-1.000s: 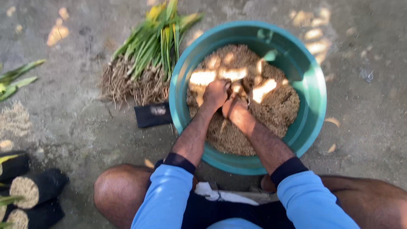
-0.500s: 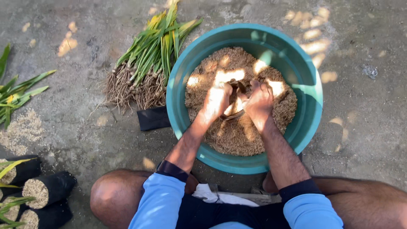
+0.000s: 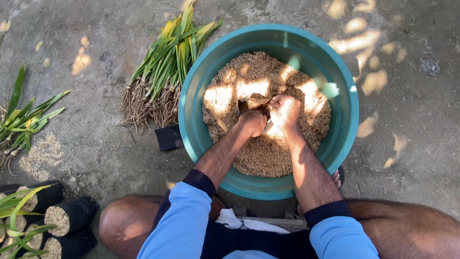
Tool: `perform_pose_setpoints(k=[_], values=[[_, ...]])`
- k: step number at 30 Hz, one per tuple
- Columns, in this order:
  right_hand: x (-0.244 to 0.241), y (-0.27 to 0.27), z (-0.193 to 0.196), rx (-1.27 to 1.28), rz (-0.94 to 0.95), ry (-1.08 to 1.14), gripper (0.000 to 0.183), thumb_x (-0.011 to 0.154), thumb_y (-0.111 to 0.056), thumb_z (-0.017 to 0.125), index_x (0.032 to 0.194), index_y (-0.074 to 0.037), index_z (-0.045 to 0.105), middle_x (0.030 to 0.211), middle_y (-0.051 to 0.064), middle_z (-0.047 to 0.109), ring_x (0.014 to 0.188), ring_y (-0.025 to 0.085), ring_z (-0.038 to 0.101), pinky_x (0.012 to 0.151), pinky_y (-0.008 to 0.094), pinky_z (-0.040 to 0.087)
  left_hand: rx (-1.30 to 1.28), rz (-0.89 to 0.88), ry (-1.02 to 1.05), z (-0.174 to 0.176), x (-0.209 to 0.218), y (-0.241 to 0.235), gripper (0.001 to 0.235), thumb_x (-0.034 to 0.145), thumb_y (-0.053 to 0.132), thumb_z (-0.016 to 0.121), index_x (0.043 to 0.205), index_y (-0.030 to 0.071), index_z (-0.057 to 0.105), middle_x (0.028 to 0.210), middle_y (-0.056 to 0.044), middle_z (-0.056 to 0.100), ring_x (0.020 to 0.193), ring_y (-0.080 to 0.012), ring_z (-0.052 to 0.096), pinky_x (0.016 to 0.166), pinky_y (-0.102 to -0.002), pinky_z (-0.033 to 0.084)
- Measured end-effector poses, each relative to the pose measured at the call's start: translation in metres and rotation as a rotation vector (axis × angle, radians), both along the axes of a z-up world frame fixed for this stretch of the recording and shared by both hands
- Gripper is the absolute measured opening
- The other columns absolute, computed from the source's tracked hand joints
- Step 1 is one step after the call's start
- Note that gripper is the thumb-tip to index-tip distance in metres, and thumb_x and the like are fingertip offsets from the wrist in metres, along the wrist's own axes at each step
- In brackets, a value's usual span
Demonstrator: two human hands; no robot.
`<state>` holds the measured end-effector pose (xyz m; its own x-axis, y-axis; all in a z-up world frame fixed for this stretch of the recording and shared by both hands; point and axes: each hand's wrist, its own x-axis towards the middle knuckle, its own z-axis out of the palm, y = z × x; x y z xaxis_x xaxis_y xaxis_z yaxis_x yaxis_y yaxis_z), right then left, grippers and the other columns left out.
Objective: The person fills a black plastic planting bag with soil and grain husks by hand from a large green basin.
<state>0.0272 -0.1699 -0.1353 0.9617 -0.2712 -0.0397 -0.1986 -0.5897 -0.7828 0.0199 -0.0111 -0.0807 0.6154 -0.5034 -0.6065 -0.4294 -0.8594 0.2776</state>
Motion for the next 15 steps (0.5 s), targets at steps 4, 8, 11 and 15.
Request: perform_pose_setpoints(k=[4, 8, 11, 15], values=[[-0.004, 0.002, 0.029, 0.052, -0.063, 0.063, 0.009, 0.086, -0.021, 0.072, 0.089, -0.024, 0.080, 0.079, 0.008, 0.074, 0.094, 0.032, 0.073, 0.084, 0.046, 0.057, -0.146, -0.072, -0.187, 0.010, -0.006, -0.007, 0.033, 0.091, 0.010, 0.049, 0.117, -0.002, 0.066, 0.106, -0.022, 0.074, 0.102, -0.0378, 0.074, 0.084, -0.049, 0.061], [-0.003, -0.001, 0.042, 0.033, -0.057, 0.022, 0.003, 0.086, -0.022, 0.079, 0.088, -0.021, 0.081, 0.078, 0.011, 0.075, 0.092, 0.034, 0.074, 0.082, 0.047, 0.056, -0.332, 0.094, -0.270, 0.072, -0.002, -0.008, 0.030, 0.099, 0.005, 0.051, 0.119, 0.009, 0.072, 0.111, -0.012, 0.074, 0.102, -0.0297, 0.075, 0.083, -0.039, 0.063], [-0.010, -0.003, 0.041, 0.031, -0.003, -0.298, 0.003, 0.088, -0.008, 0.077, 0.085, -0.008, 0.078, 0.078, 0.019, 0.073, 0.084, 0.039, 0.074, 0.079, 0.048, 0.057, -0.298, 0.238, -0.494, 0.055, 0.001, 0.012, 0.027, 0.098, 0.023, 0.057, 0.118, 0.008, 0.066, 0.108, -0.013, 0.069, 0.100, -0.0321, 0.074, 0.080, -0.042, 0.064], [-0.029, 0.022, 0.092, 0.118, 0.139, -0.370, 0.010, 0.089, 0.003, 0.073, 0.087, -0.006, 0.076, 0.078, 0.017, 0.072, 0.081, 0.036, 0.073, 0.084, 0.044, 0.059, -0.243, 0.474, -0.826, 0.005, 0.009, 0.038, 0.049, 0.096, 0.050, 0.065, 0.117, 0.007, 0.057, 0.102, -0.014, 0.061, 0.097, -0.0357, 0.071, 0.075, -0.046, 0.064]])
